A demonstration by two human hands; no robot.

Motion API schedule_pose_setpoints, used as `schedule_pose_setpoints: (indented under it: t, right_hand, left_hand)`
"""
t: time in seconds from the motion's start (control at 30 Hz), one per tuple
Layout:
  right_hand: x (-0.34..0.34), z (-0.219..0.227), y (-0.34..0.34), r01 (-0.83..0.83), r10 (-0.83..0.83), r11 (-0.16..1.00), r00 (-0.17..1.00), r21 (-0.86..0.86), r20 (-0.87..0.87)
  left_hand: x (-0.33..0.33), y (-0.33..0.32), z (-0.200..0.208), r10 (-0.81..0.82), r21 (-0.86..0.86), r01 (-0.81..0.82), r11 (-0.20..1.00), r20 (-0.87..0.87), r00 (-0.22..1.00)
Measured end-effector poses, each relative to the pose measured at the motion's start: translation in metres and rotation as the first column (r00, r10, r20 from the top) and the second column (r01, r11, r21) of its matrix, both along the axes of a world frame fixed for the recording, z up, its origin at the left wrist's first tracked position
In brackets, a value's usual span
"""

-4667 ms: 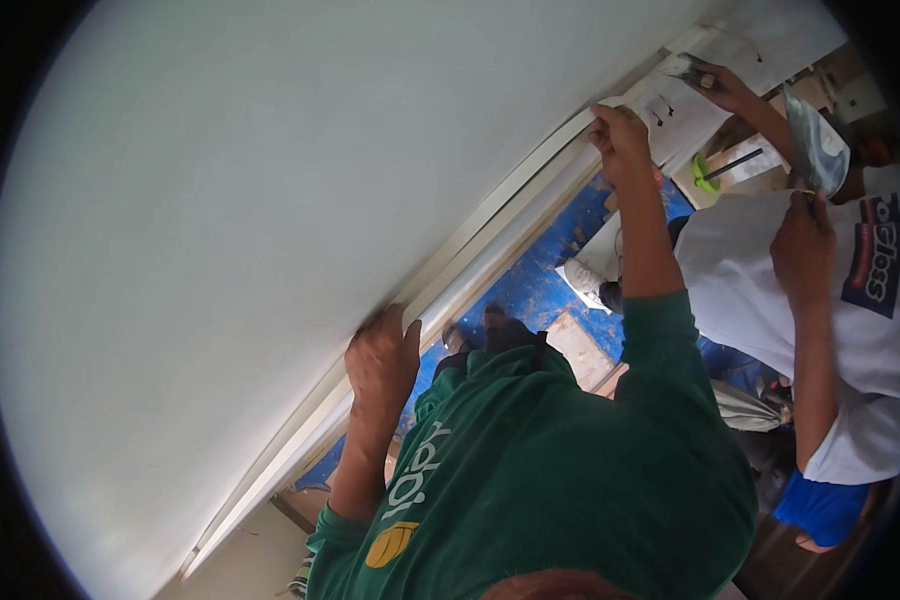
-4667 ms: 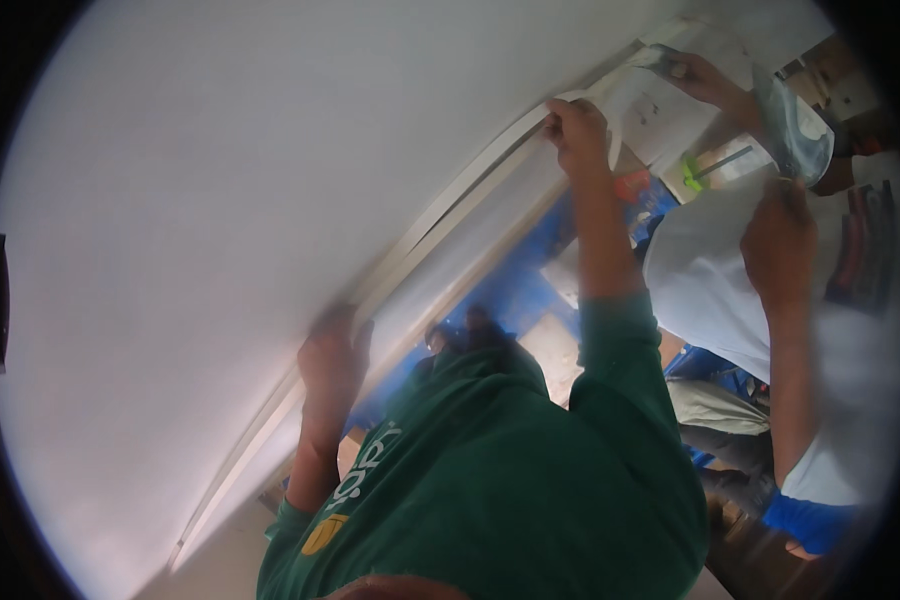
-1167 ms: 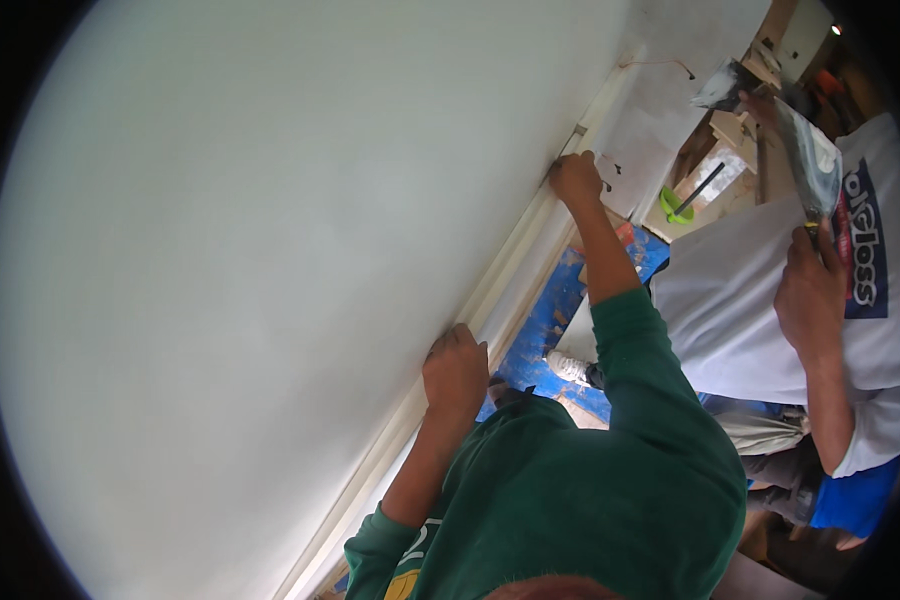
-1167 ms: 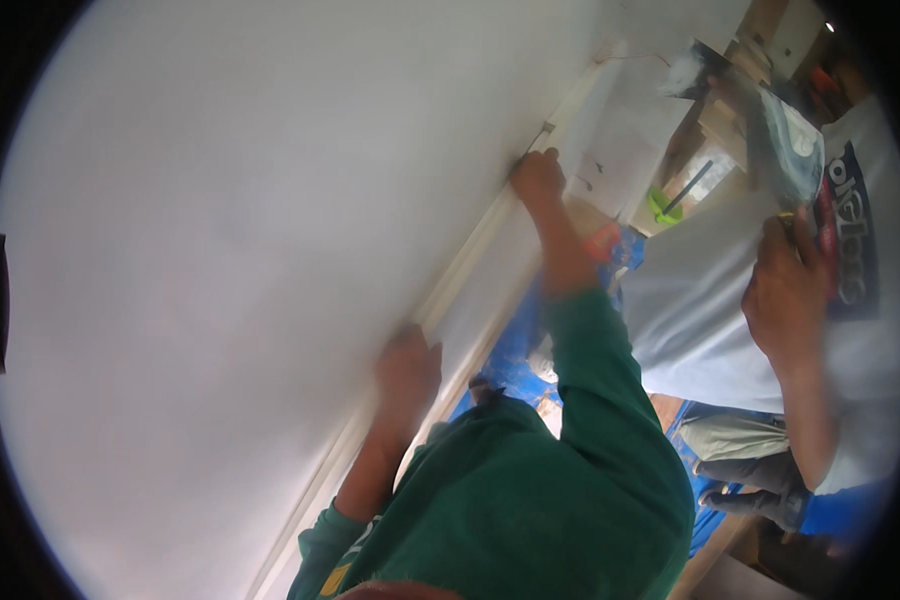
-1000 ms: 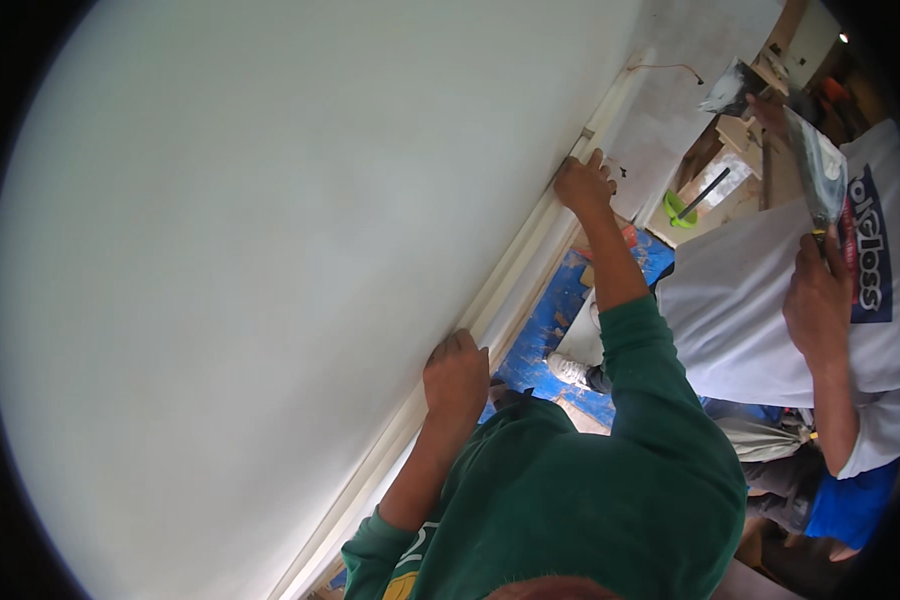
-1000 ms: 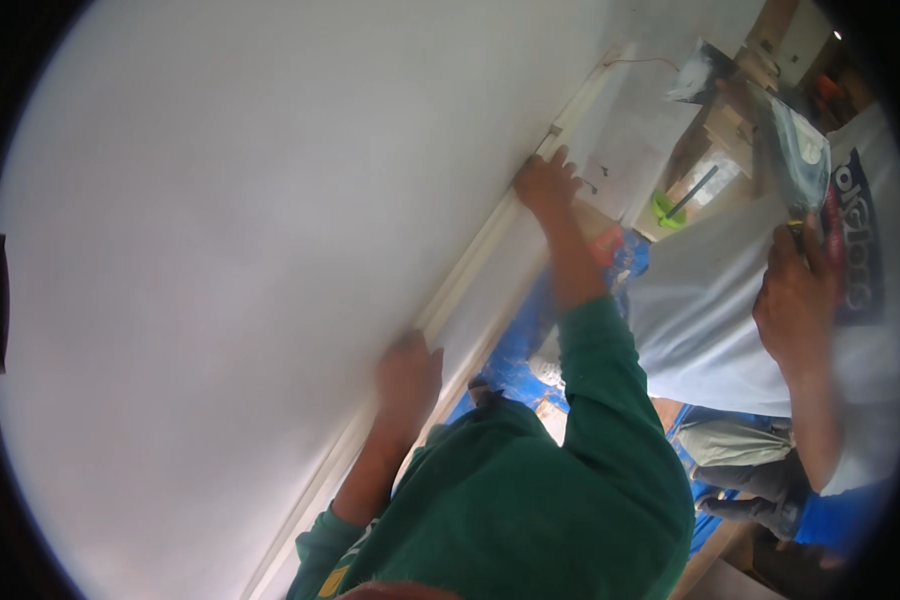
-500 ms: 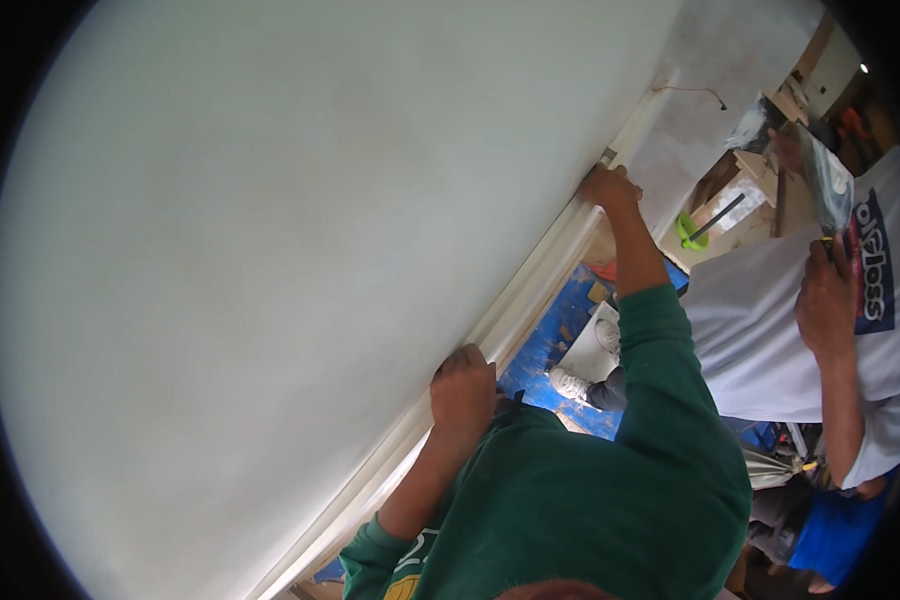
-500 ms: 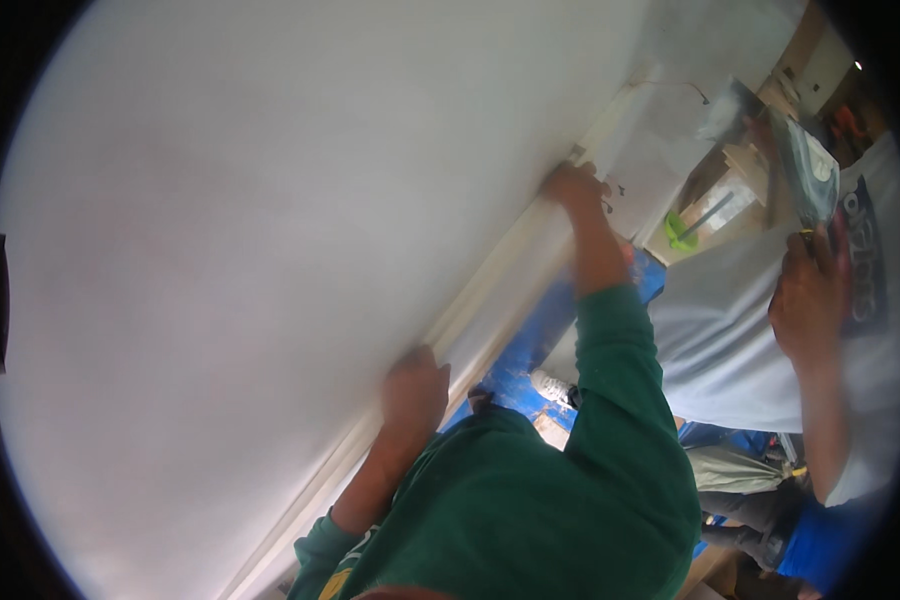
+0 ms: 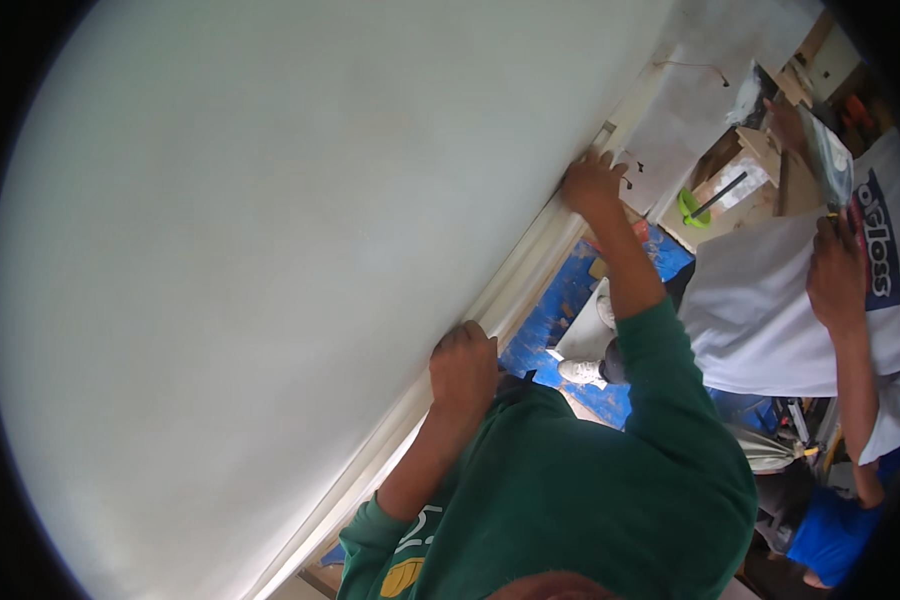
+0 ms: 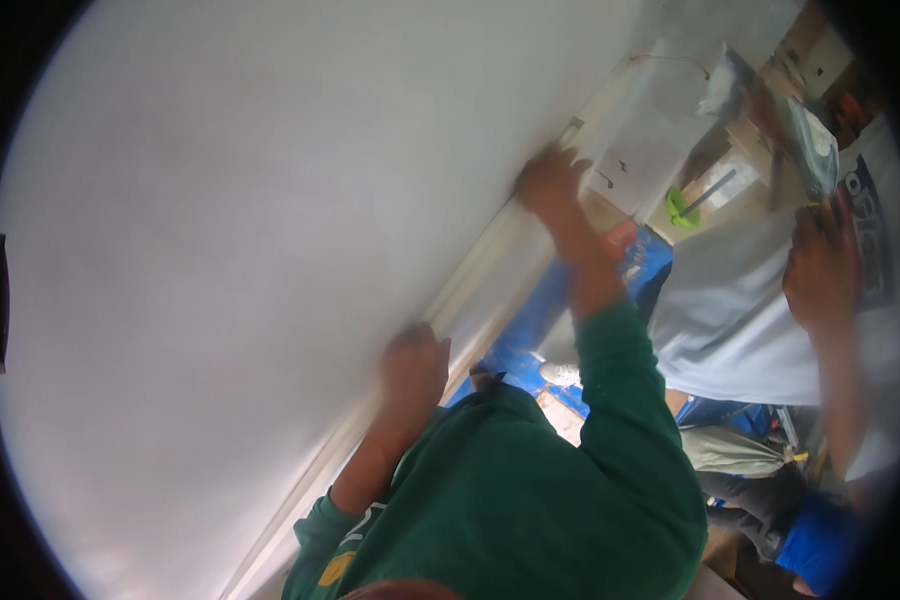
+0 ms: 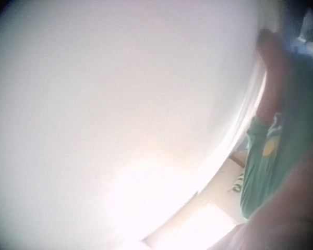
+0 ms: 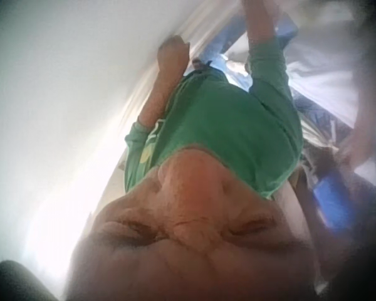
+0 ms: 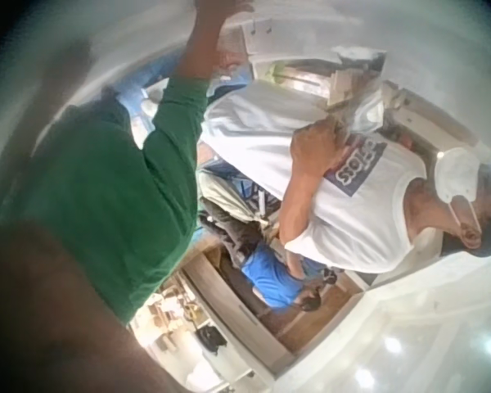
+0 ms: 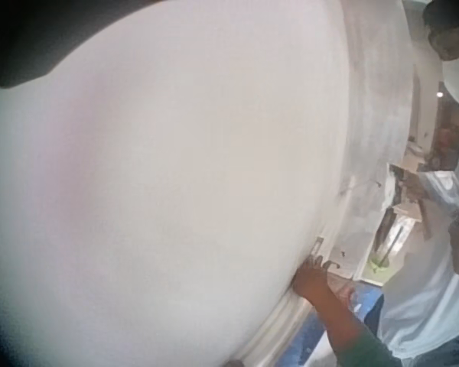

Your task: The person uses a utility knife to cut a long strip of white molding along a wall. They then remove the cut piece and handle a roll of white tape, unrolling and applying it to the wall. The person also picks up a paintbrush and a small container, moving around a cluttered workspace.

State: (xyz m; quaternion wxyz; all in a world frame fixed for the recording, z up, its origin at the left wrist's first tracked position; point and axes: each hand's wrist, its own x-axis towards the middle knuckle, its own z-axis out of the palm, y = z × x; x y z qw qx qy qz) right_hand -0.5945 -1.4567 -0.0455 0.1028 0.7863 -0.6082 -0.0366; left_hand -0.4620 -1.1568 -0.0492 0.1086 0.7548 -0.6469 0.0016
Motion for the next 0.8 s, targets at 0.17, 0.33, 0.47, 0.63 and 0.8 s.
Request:
schedule_pose_setpoints:
  t: [0.17, 0.33, 0.47, 0.63, 0.8]
  right_hand:
    - [0.012, 0.015, 0.073, -0.297, 0.271, 0.919, 0.954, 0.260, 0.129]
    - [0.023, 0.000, 0.137, -0.540, 0.528, 0.840, 0.837, 0.056, 0.146]
    - [0.026, 0.004, 0.138, -0.578, 0.557, 0.816, 0.793, 0.017, 0.245]
    - [0.026, 0.020, 0.109, -0.507, 0.509, 0.860, 0.860, 0.057, -0.030]
    - [0.007, 0.012, 0.043, -0.337, 0.346, 0.937, 0.930, 0.091, -0.126]
  left_hand:
    - [0.002, 0.003, -0.006, 0.018, 0.028, -0.017, 0.999, -0.014, 1.000]
    - [0.003, -0.003, -0.012, 0.037, 0.054, -0.032, 0.998, -0.079, 0.996]
    - [0.006, -0.003, -0.007, 0.056, 0.081, -0.049, 0.995, -0.082, 0.995]
    - [0.008, -0.006, 0.004, 0.044, 0.069, -0.037, 0.997, -0.092, 0.995]
    - [0.003, -0.004, 0.003, 0.076, 0.012, -0.075, 0.997, -0.148, 0.986]
